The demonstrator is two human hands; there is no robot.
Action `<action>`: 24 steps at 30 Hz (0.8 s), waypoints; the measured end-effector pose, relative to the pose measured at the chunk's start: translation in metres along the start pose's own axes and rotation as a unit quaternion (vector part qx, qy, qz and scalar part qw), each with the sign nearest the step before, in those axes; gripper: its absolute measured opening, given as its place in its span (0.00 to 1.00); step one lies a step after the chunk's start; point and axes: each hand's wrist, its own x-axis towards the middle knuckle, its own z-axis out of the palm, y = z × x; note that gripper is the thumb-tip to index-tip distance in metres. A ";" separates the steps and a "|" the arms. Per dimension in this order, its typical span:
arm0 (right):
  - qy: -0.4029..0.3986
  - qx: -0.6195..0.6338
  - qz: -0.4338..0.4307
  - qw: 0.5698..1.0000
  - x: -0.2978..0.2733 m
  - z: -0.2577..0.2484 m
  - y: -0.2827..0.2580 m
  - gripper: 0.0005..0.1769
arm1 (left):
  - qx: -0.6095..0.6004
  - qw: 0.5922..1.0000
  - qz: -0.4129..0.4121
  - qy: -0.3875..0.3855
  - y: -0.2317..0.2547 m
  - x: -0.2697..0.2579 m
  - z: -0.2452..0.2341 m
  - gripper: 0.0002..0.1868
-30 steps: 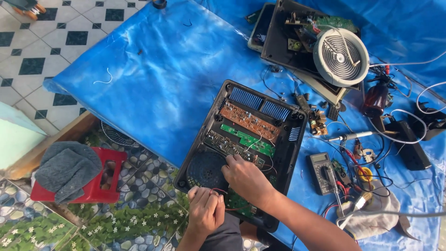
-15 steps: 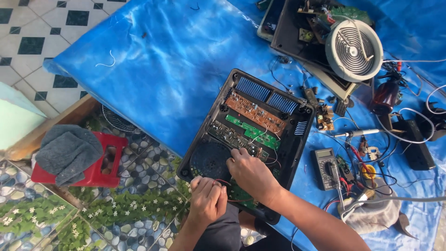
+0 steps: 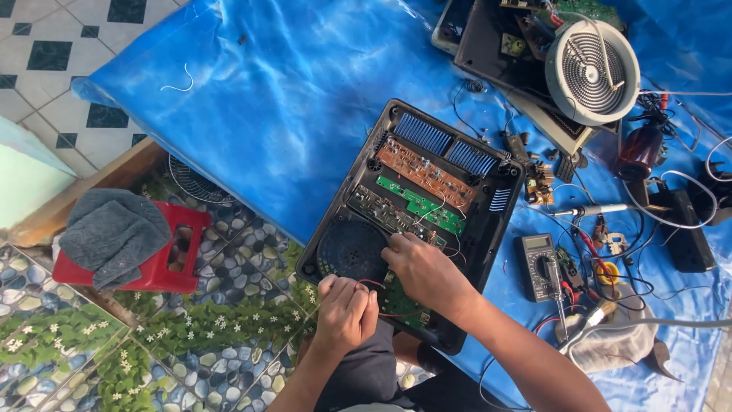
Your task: Testing electronic circuits of an induction cooker using a digital multimeter to diagnose faults.
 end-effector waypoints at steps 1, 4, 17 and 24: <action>-0.003 0.020 0.003 1.000 0.000 0.000 0.001 0.11 | 0.001 1.000 0.002 0.004 -0.001 -0.001 0.001 0.17; -0.011 0.047 0.006 0.999 -0.003 -0.002 0.001 0.14 | 0.003 1.000 0.001 0.004 -0.001 -0.004 0.002 0.15; 0.087 0.066 -0.039 0.993 -0.015 -0.006 0.000 0.23 | 0.008 1.000 0.008 0.008 -0.002 -0.005 0.003 0.13; 0.186 -0.006 -0.014 0.983 -0.020 -0.015 -0.019 0.08 | 0.016 1.000 0.015 0.022 -0.003 -0.004 0.006 0.15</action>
